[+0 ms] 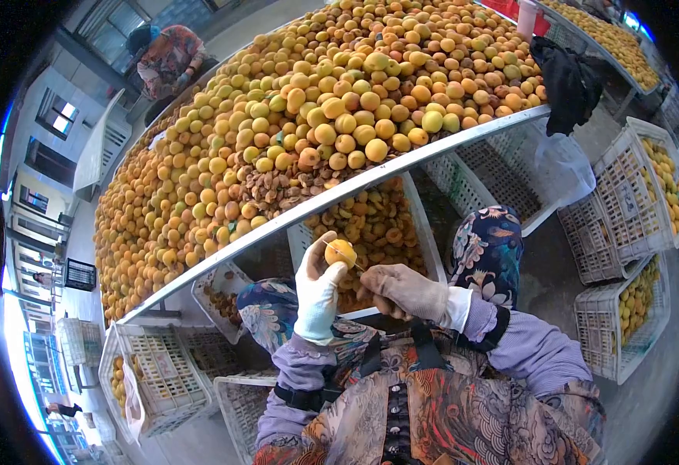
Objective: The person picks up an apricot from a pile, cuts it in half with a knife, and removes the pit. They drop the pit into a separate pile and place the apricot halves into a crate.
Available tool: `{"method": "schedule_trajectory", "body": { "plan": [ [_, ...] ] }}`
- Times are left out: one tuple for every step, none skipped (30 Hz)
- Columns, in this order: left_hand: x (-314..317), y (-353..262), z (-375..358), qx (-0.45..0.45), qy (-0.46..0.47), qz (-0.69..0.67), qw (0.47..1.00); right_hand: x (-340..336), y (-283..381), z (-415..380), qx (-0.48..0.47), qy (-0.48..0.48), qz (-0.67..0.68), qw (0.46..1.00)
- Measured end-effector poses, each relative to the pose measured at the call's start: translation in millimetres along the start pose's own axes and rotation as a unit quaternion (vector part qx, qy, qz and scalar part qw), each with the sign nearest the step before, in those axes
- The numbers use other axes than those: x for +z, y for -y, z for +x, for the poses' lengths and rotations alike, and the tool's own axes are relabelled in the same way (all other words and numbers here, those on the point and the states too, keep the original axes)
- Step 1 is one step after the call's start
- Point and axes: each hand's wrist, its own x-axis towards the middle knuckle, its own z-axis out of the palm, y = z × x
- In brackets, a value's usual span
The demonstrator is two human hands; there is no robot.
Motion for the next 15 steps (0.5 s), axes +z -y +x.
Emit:
{"method": "schedule_trajectory", "body": {
  "plan": [
    [1,-1,0,0.000,0.002,-0.001,1.000,1,-3,1,0.000,-0.002,0.000,1.000],
    [3,-1,0,0.003,-0.010,0.001,1.000,3,-10,4,-0.025,-0.017,0.004,1.000],
    [5,-1,-2,0.005,-0.023,0.003,1.000,4,-17,6,-0.049,-0.031,0.007,0.998],
    [6,3,-3,0.005,-0.022,0.002,1.000,5,-24,8,-0.048,-0.033,0.007,0.998],
    [6,7,-4,-0.014,-0.031,-0.008,0.999,5,-30,12,-0.055,-0.040,0.018,0.998],
    [8,8,-3,-0.032,-0.041,-0.020,0.998,4,-31,14,-0.060,-0.047,0.029,0.997],
    [10,8,-3,-0.033,-0.051,-0.027,0.998,3,-33,15,-0.055,-0.046,0.011,0.997],
    [10,9,-4,-0.038,-0.050,-0.027,0.998,1,-34,15,-0.052,-0.048,0.014,0.997],
    [9,11,-4,-0.024,-0.056,-0.009,0.998,-1,-31,16,-0.032,-0.007,0.057,0.998],
    [9,11,-3,-0.008,-0.061,0.009,0.998,-3,-29,16,-0.014,0.035,0.099,0.994],
    [9,12,-2,-0.008,-0.059,0.008,0.998,-4,-32,18,-0.028,0.025,0.081,0.996],
    [9,14,-2,-0.007,-0.070,0.002,0.998,-3,-37,20,-0.030,0.022,0.080,0.996],
    [9,17,-1,-0.006,-0.081,-0.004,0.997,-1,-42,23,-0.051,-0.008,0.057,0.997],
    [8,20,0,-0.005,-0.078,-0.006,0.997,1,-45,25,-0.071,-0.038,0.035,0.996],
    [7,22,0,-0.002,-0.082,-0.006,0.997,4,-43,24,-0.064,-0.033,0.043,0.997]
  ]
}}
